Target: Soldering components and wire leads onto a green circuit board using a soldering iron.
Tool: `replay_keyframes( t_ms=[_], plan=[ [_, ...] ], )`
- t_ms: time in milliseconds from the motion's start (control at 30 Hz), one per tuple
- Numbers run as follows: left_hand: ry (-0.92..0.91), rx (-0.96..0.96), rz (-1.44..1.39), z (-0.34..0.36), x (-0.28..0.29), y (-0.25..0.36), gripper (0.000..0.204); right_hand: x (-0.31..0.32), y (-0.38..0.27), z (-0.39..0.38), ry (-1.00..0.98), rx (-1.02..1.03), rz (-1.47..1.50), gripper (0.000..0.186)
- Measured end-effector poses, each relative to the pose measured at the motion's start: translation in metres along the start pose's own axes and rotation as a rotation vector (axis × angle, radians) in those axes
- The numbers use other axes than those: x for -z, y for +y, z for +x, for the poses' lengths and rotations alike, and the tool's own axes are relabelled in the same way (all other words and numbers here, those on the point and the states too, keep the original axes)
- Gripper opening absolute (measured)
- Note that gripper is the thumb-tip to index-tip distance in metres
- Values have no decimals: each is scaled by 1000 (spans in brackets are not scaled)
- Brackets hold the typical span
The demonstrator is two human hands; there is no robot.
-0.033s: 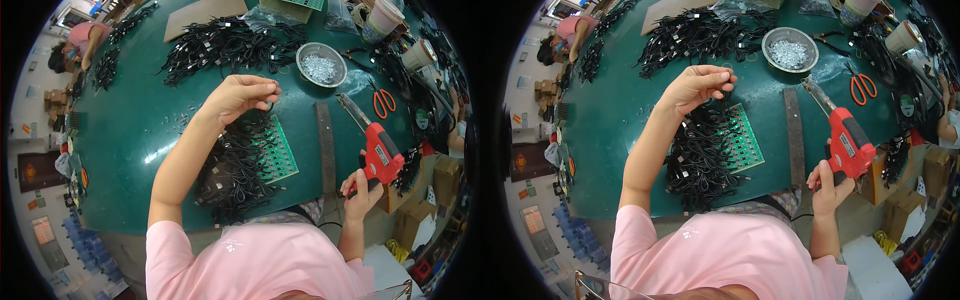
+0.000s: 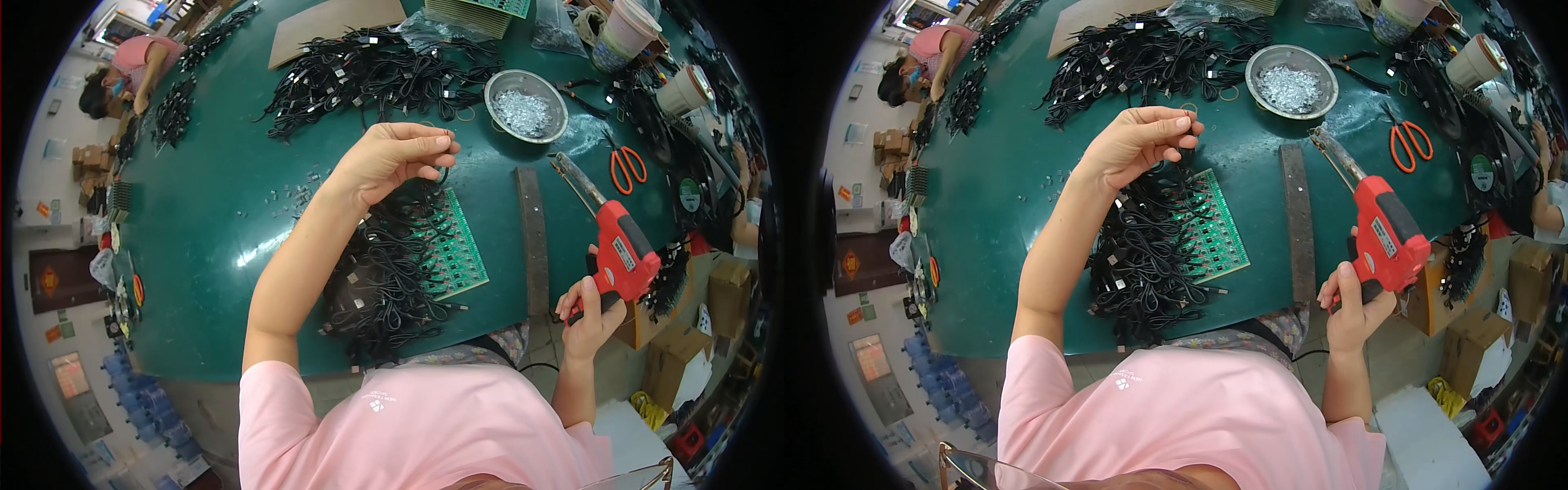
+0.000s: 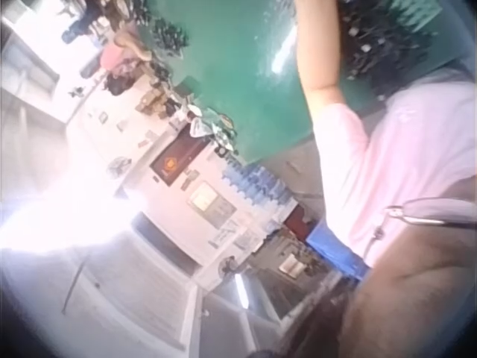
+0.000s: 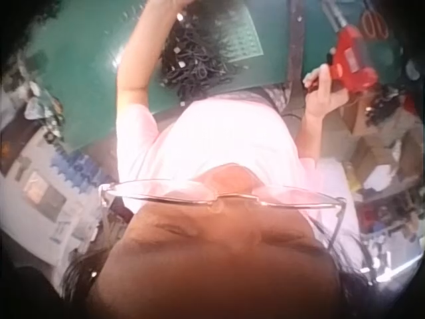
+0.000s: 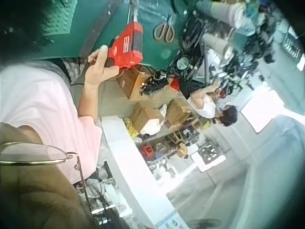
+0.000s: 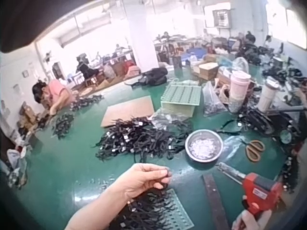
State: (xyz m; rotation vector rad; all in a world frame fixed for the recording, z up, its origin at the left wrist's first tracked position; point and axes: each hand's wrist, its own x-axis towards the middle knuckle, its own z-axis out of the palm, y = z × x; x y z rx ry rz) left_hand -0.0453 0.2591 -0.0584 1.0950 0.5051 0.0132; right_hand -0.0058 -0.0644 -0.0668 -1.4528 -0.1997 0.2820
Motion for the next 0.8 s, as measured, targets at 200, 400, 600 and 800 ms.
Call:
replay_keyframes(
  t_ms=[200, 400, 600, 800],
  plan=[
    [68, -96, -76, -13, -4, 6, 21, -6, 3, -3, -2, 9, 30, 41],
    [325, -616, 769, -57, -33, 13, 13, -13, 2, -13, 12, 8, -23, 45],
    [266, -249, 920, -79, -49, -37, 12, -5, 7, -22, -41, -10, -25, 45],
    [148, -23, 272, -71, -30, -64, 17, 18, 18, -35, -138, -112, 14, 49]
  ],
)
